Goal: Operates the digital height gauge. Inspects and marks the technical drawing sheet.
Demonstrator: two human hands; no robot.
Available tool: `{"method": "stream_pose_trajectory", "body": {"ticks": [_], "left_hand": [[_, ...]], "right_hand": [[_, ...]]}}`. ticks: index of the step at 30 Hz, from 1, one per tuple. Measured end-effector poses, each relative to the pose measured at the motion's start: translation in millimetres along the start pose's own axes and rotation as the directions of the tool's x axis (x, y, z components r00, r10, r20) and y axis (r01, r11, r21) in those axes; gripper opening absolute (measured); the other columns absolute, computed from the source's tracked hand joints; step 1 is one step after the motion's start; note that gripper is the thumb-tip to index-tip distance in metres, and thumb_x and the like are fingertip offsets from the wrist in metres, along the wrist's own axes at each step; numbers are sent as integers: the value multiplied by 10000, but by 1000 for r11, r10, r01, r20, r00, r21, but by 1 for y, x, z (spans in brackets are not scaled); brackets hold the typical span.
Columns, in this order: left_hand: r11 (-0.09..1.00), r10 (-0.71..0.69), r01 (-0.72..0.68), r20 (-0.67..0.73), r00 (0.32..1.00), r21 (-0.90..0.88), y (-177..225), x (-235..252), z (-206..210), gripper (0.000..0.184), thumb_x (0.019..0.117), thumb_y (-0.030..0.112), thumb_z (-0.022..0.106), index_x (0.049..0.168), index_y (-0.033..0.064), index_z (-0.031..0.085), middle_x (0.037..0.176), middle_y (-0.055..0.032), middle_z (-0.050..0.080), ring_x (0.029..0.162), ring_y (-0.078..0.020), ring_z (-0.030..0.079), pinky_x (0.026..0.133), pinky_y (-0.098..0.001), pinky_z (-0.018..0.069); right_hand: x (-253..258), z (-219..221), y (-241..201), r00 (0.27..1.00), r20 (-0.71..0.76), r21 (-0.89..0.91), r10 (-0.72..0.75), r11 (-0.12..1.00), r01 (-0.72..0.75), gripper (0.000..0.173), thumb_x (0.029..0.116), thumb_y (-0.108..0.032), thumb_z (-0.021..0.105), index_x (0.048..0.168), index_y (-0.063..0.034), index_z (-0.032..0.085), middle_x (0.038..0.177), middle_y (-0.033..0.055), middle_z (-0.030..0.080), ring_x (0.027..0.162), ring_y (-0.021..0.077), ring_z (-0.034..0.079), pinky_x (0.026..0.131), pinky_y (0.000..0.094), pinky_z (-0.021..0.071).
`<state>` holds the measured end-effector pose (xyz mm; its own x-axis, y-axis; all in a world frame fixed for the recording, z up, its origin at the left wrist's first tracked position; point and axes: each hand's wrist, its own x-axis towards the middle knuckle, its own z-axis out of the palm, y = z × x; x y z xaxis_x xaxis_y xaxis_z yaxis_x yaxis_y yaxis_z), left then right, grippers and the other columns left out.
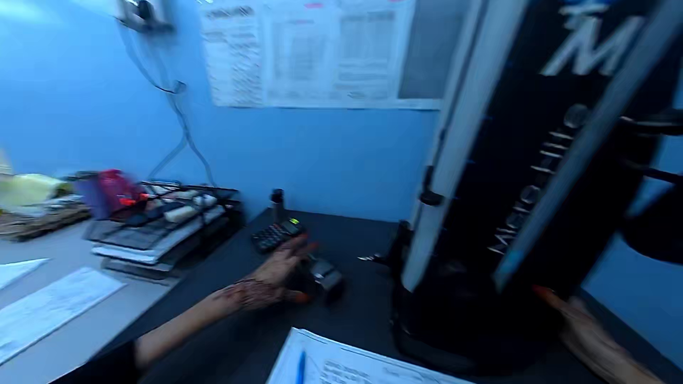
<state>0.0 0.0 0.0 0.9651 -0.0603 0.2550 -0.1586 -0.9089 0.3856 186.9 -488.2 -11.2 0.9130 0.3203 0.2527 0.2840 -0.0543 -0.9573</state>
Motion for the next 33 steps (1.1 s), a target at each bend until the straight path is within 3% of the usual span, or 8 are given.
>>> {"method": "stream_pose_trajectory", "body": {"ticks": [4, 10, 14, 18, 21, 24, 27, 33], "left_hand": [[905, -375, 380, 66, 925, -193, 39, -39, 13, 1180, 818, 632, 731, 1633, 22, 133, 1680, -269, 139, 1558, -440, 140, 1256, -553, 153], [920, -360, 348, -34, 932, -181, 58, -31, 47, 1188, 855, 734, 602, 1589, -94, 168, 1619, -343, 249, 1529, -478, 223, 1257, -593, 88], [887, -437, 392, -171, 883, -245, 74, -21, 62, 1177, 846, 669, 658, 1574, -124, 182, 1592, -380, 268, 1511, -518, 229, 1244, -605, 99], [905, -403, 360, -184, 897, -225, 66, -17, 62, 1146, 877, 705, 586, 1563, -133, 213, 1588, -363, 300, 1510, -504, 250, 1242, -624, 76], [898, -396, 340, -174, 902, -279, 59, -15, 61, 1082, 885, 660, 619, 1572, -89, 248, 1591, -315, 338, 1520, -424, 282, 1257, -559, 122], [896, -380, 335, -113, 918, -291, 41, -9, 59, 1099, 863, 679, 640, 1587, -43, 235, 1603, -240, 368, 1513, -359, 327, 1256, -499, 219], [902, -328, 284, -89, 940, -325, 27, -5, 54, 1111, 831, 696, 674, 1579, -23, 275, 1579, -208, 419, 1484, -291, 391, 1225, -439, 309], [910, -209, 187, -19, 978, -369, 9, 6, 48, 1095, 834, 682, 689, 1589, 2, 279, 1604, -182, 394, 1499, -235, 373, 1234, -396, 298]], "right_hand": [[18, -27, 41, 992, -126, 21, -27, 999, 30, 498, 981, -343, 582, 1396, -94, 462, 1120, -57, 686, 1007, -3, 669, 892, 218, 572], [10, -19, 33, 953, -221, -326, -207, 937, 128, 753, 896, -550, 651, 1440, -63, 466, 1260, 51, 648, 1143, 67, 625, 999, 296, 512], [-4, -12, 23, 601, -198, -781, -774, 495, 380, 766, 921, -428, 686, 1436, 74, 421, 1469, 307, 474, 1339, 397, 503, 1065, 507, 444], [-9, 24, -33, 287, 158, -790, -945, 54, 610, 329, 1011, -356, 553, 1237, -124, 605, 1386, 156, 570, 1347, 280, 488, 1116, 450, 348], [-1, 74, -105, 308, 250, -734, -918, 28, 678, 394, 985, -433, 606, 1190, -106, 687, 1382, 195, 589, 1346, 329, 502, 1110, 494, 371], [28, 108, -170, 369, 325, -758, -871, -7, 653, 744, 871, -636, 656, 1410, -128, 589, 1602, 269, 335, 1527, 442, 219, 1235, 577, 180], [64, 124, -203, 306, 420, -753, -854, -139, 644, 750, 855, -685, 630, 1451, -235, 568, 1668, 265, 182, 1563, 444, 68, 1236, 640, 16], [75, 125, -193, 182, 414, -684, -892, -173, 709, 349, 968, -480, 619, 1085, -204, 798, 1581, 164, 438, 1553, 397, 193, 1238, 640, 27]]}}
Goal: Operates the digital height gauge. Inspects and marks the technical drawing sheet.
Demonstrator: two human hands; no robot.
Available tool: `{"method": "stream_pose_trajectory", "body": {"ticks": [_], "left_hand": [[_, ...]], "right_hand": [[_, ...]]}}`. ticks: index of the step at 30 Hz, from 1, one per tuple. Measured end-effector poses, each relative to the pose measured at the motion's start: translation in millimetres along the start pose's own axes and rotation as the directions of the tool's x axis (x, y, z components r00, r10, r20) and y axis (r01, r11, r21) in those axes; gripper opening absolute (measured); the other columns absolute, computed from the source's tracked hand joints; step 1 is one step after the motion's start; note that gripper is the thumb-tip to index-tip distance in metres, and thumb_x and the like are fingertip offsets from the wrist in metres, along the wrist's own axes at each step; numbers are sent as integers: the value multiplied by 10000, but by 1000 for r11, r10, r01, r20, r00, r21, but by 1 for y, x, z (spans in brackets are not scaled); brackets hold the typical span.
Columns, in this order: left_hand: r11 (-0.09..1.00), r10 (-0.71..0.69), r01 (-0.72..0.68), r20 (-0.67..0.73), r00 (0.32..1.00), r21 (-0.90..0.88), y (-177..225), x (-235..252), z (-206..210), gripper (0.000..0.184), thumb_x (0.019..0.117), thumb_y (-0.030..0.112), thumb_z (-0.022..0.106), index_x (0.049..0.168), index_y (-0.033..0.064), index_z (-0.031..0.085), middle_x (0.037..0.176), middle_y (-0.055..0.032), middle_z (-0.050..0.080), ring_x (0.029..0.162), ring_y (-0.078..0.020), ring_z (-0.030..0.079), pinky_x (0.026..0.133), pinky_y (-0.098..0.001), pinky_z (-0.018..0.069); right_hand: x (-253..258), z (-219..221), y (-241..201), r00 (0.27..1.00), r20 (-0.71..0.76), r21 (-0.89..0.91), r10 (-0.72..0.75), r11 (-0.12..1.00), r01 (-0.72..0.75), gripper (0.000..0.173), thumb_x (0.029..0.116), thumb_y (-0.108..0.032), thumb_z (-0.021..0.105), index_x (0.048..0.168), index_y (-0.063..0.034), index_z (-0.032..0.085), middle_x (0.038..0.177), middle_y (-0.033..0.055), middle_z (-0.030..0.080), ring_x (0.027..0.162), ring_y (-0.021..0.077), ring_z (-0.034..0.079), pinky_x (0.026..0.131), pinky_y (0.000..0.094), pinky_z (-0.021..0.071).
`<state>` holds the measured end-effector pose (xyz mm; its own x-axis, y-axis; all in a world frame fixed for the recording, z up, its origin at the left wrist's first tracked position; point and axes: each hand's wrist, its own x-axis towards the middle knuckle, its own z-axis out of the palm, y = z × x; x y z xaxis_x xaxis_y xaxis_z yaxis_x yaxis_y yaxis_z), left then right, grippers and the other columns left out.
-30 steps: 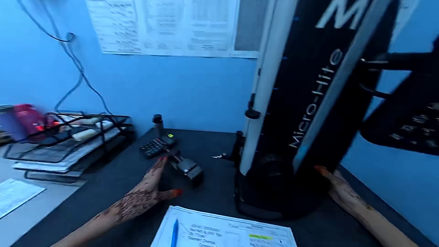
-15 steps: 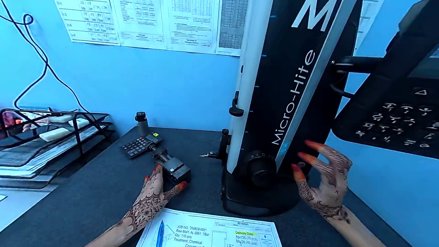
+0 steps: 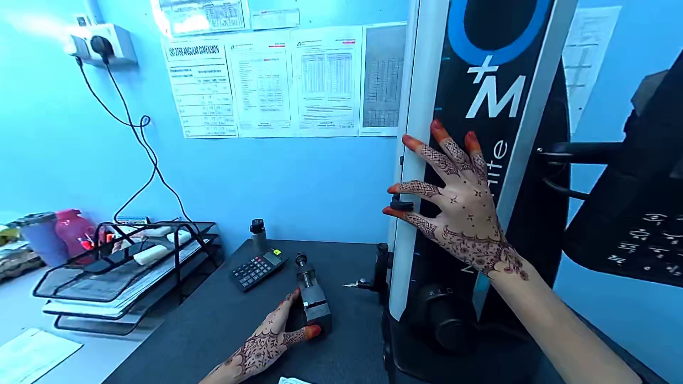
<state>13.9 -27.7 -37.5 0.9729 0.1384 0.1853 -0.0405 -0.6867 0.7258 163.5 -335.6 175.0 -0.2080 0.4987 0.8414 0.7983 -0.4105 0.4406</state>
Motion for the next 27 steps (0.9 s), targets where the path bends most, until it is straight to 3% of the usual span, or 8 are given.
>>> {"method": "stream_pose_trajectory", "body": {"ticks": [3, 8, 12, 16, 27], "left_hand": [[997, 69, -66, 74, 995, -42, -8, 14, -5, 1078, 839, 644, 716, 1584, -6, 286, 1596, -165, 414, 1486, -186, 392, 1230, -346, 310], [986, 163, -153, 180, 970, -71, -14, 43, -5, 1026, 848, 631, 723, 1579, 29, 328, 1578, -113, 455, 1465, -137, 417, 1221, -318, 327], [980, 195, -184, 219, 956, -72, -12, 60, -1, 1001, 855, 631, 715, 1575, 41, 349, 1580, -116, 452, 1472, -146, 407, 1223, -325, 317], [981, 191, -176, 236, 953, -85, -8, 73, 3, 963, 846, 602, 741, 1566, 67, 389, 1569, -97, 471, 1462, -130, 419, 1218, -320, 320], [989, 109, -131, 254, 961, 70, 2, 85, 6, 936, 811, 703, 701, 1550, 180, 461, 1546, -69, 508, 1459, -204, 424, 1214, -454, 295]], "right_hand": [[-3, 0, -2, 999, -33, 58, 35, 998, -33, 295, 972, -399, 648, 1016, -160, 817, 1531, 144, 511, 1543, 383, 235, 1245, 623, 30], [-4, -5, -3, 999, -35, 82, 39, 996, -36, 245, 974, -305, 658, 1022, -119, 810, 1501, 140, 543, 1533, 381, 266, 1248, 617, 55], [-11, -5, -3, 1000, 16, 129, 1, 992, -3, 293, 953, -397, 660, 1008, -156, 817, 1508, 121, 539, 1548, 396, 210, 1241, 644, 1], [-16, -9, -5, 999, 35, 173, 17, 985, -23, 322, 935, -435, 675, 1020, -160, 819, 1496, 118, 552, 1547, 390, 217, 1247, 631, 12], [-17, -15, -6, 998, 68, 184, -15, 983, 2, 309, 922, -439, 693, 1004, -172, 826, 1490, 136, 554, 1545, 408, 209, 1245, 639, 5]]}}
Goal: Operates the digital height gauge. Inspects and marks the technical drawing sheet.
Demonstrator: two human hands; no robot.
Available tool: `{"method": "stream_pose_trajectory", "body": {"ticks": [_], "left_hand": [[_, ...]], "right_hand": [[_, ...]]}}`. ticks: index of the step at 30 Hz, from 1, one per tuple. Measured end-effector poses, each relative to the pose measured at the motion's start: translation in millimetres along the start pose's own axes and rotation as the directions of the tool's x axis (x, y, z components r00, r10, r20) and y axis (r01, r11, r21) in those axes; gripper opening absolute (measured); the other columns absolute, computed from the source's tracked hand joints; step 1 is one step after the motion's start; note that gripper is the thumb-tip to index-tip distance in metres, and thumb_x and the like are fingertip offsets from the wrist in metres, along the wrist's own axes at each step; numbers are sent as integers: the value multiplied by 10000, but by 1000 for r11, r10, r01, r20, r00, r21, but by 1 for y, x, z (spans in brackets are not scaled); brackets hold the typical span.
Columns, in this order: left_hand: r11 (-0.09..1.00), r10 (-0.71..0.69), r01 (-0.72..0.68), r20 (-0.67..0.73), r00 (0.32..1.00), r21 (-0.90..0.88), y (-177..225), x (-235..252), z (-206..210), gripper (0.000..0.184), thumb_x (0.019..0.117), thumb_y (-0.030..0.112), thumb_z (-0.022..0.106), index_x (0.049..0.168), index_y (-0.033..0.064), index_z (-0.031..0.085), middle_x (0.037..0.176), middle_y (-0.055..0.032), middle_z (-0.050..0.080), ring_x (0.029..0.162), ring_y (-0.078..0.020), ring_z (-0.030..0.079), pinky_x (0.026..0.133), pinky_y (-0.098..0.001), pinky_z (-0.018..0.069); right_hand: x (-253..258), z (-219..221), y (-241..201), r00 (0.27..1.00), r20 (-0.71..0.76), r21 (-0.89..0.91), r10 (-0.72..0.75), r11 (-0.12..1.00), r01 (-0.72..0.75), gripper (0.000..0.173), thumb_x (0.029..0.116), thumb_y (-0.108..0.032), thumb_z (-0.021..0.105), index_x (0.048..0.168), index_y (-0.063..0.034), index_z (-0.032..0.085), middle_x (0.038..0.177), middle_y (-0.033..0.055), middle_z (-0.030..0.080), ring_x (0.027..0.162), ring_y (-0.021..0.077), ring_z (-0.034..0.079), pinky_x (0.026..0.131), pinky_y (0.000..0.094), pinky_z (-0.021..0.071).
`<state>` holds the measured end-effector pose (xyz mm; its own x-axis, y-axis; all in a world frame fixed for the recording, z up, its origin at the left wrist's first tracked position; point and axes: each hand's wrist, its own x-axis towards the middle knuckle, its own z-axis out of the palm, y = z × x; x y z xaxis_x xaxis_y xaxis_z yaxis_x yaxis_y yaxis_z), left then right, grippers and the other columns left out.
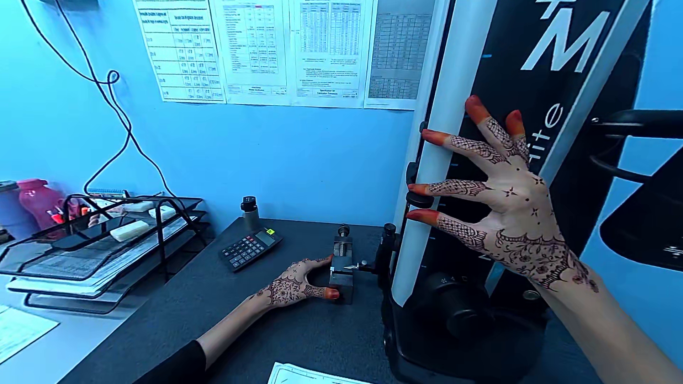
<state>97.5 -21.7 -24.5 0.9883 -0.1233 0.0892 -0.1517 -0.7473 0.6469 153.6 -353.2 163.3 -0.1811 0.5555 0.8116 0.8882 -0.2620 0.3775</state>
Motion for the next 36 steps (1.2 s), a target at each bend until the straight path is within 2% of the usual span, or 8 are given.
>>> {"method": "stream_pose_trajectory", "body": {"ticks": [7, 14, 20, 22, 25, 31, 33, 36], "left_hand": [[997, -35, 35, -1, 999, 66, 3, 5, 1, 968, 785, 783, 653, 1556, 231, 457, 1558, -76, 487, 1473, -253, 392, 1202, -583, 236], [993, -37, 39, -19, 999, 111, 3, 6, 7, 998, 787, 836, 590, 1562, 224, 447, 1566, -60, 480, 1482, -245, 381, 1208, -577, 221], [988, -56, 60, -34, 998, 144, 7, 6, 9, 1012, 778, 858, 569, 1560, 227, 450, 1569, -57, 478, 1481, -251, 384, 1209, -577, 221], [986, -57, 63, -42, 997, 154, 8, 6, 10, 1010, 786, 861, 556, 1559, 220, 452, 1569, -60, 479, 1482, -260, 383, 1212, -578, 217], [985, -56, 64, -58, 997, 163, 10, 6, 12, 1006, 785, 867, 547, 1555, 226, 459, 1568, -57, 481, 1483, -257, 382, 1211, -571, 220], [983, -37, 54, -103, 994, 173, 12, 3, 17, 998, 800, 855, 544, 1563, 220, 445, 1550, -77, 499, 1474, -271, 394, 1218, -559, 216], [991, -12, 32, -150, 989, 130, 11, 1, 20, 1020, 789, 844, 575, 1571, 207, 424, 1536, -72, 511, 1453, -244, 426, 1209, -527, 279], [999, 26, -33, -217, 976, -29, 14, 0, 23, 967, 782, 765, 675, 1528, 185, 472, 1459, -55, 573, 1363, -188, 522, 1148, -447, 410]], "right_hand": [[-9, -3, -6, 999, 37, -42, 19, 999, -17, 345, 954, -456, 648, 1097, -190, 813, 1508, 135, 537, 1542, 405, 226, 1256, 630, 50], [-19, -3, -9, 997, 78, -95, 21, 995, -14, 348, 989, -430, 598, 1182, -205, 782, 1541, 119, 506, 1539, 406, 236, 1256, 633, 94], [-57, 4, -27, 993, 104, -167, 57, 985, -39, 610, 1012, -508, 500, 1485, -125, 531, 1604, 134, 415, 1532, 318, 295, 1245, 585, 198], [-84, 5, -33, 992, 113, -129, 55, 991, -40, 642, 998, -566, 507, 1534, -218, 445, 1618, 103, 394, 1520, 263, 326, 1231, 533, 250], [-127, 3, -35, 981, 184, -78, 63, 996, -49, 642, 948, -673, 524, 1501, -355, 461, 1577, 67, 448, 1461, 232, 408, 1178, 468, 329], [-168, 4, -38, 975, 178, -60, 136, 990, -127, 528, 931, -628, 608, 1338, -292, 621, 1413, 106, 602, 1365, 220, 523, 1122, 369, 418], [-169, 8, -42, 980, 113, -85, 165, 984, -156, 542, 908, -638, 636, 1292, -254, 640, 1350, 100, 640, 1315, 212, 559, 1094, 351, 432], [-173, 12, -45, 979, 86, -121, 186, 977, -175, 544, 914, -648, 617, 1289, -255, 637, 1368, 83, 638, 1319, 212, 560, 1090, 347, 439]]}}
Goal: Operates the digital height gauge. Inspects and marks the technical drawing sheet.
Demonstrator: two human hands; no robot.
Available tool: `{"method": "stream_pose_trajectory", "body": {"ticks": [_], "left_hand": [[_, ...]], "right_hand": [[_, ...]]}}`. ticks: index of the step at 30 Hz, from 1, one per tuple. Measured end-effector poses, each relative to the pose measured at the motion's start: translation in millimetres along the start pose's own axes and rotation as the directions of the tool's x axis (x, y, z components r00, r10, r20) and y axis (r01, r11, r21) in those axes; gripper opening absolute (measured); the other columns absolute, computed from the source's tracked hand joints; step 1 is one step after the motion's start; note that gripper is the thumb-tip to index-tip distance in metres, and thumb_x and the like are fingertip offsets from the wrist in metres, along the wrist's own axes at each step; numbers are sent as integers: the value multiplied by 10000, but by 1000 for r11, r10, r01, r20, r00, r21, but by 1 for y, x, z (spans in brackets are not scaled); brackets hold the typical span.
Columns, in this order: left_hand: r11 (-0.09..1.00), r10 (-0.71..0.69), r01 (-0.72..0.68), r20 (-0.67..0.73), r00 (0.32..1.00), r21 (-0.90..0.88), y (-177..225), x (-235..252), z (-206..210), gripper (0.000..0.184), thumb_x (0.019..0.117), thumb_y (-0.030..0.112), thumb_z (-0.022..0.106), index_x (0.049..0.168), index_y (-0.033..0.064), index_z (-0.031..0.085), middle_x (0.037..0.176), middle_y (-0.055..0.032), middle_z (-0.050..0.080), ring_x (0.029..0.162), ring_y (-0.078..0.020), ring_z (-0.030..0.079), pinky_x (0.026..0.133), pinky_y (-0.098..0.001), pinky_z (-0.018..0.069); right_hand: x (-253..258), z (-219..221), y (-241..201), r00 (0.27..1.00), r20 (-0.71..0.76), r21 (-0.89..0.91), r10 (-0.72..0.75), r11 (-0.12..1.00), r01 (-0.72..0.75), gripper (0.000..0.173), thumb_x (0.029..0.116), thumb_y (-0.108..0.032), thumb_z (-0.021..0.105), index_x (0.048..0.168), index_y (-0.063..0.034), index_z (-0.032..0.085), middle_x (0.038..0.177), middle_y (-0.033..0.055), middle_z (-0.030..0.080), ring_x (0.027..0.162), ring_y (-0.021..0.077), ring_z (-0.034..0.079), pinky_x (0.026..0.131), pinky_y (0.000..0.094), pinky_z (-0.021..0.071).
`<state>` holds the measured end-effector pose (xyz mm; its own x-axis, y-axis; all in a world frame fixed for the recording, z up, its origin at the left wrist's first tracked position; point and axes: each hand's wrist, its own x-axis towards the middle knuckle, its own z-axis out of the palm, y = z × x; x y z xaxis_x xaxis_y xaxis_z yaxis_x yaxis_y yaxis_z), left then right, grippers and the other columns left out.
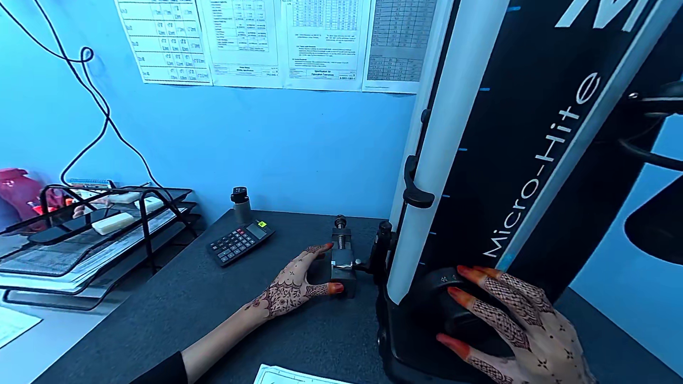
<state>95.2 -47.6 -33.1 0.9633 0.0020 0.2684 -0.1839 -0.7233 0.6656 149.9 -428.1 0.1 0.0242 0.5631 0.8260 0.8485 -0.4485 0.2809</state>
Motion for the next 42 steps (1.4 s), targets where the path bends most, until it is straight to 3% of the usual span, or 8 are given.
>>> {"method": "stream_pose_trajectory", "body": {"ticks": [6, 15, 22, 26, 31, 37, 42], "left_hand": [[987, 3, -8, -32, 999, -158, 4, -4, 9, 884, 841, 610, 734, 1520, 125, 445, 1475, -34, 570, 1329, -117, 565, 1117, -336, 467], [990, 6, -3, 23, 1000, -142, -1, -4, 9, 846, 916, 674, 596, 1576, 183, 398, 1531, -68, 510, 1396, -158, 498, 1165, -379, 405], [991, -4, 8, 28, 1000, -133, -2, -3, 9, 843, 912, 703, 572, 1569, 200, 410, 1516, -60, 526, 1392, -159, 501, 1160, -381, 409], [991, -3, 6, 29, 1000, -136, -2, -2, 9, 854, 911, 697, 579, 1567, 179, 407, 1516, -66, 526, 1388, -153, 508, 1157, -367, 417], [988, 38, -32, 32, 999, -152, -6, -1, 11, 845, 936, 678, 560, 1572, 149, 387, 1517, -60, 529, 1384, -134, 517, 1157, -344, 428], [988, 43, -33, 67, 997, -151, -5, -2, 11, 871, 951, 674, 532, 1593, 122, 331, 1538, -77, 508, 1417, -131, 484, 1177, -337, 399], [988, 58, -47, 71, 996, -147, -4, -2, 11, 868, 963, 651, 527, 1597, 99, 310, 1558, -93, 483, 1429, -137, 470, 1181, -328, 393]], "right_hand": [[-7, 2, -4, 999, 22, 41, 36, 999, -37, 505, 943, -617, 592, 1338, -302, 608, 1458, 51, 575, 1395, 209, 484, 1138, 374, 382], [-8, 4, -7, 997, 20, 89, 73, 993, -74, 478, 943, -588, 607, 1340, -322, 599, 1484, 34, 550, 1423, 201, 448, 1158, 387, 355], [-9, 6, -10, 997, 14, 107, 74, 991, -75, 486, 942, -572, 620, 1370, -347, 574, 1514, 26, 515, 1442, 214, 421, 1171, 402, 347], [-13, 7, -8, 999, 22, 97, 42, 994, -44, 441, 969, -476, 601, 1398, -393, 547, 1542, 33, 479, 1466, 240, 387, 1187, 424, 330], [-17, 12, -8, 999, 7, 119, 33, 992, -33, 479, 993, -425, 539, 1465, -367, 483, 1588, 28, 425, 1499, 243, 342, 1212, 418, 311], [-16, 16, -11, 997, -33, 165, 73, 984, -66, 424, 991, -428, 600, 1369, -262, 507, 1568, -27, 462, 1503, 198, 343, 1225, 389, 300], [-15, 15, -16, 996, -22, 143, 84, 986, -80, 353, 1003, -374, 537, 1345, -292, 566, 1567, -9, 451, 1513, 213, 305, 1223, 400, 267]]}}
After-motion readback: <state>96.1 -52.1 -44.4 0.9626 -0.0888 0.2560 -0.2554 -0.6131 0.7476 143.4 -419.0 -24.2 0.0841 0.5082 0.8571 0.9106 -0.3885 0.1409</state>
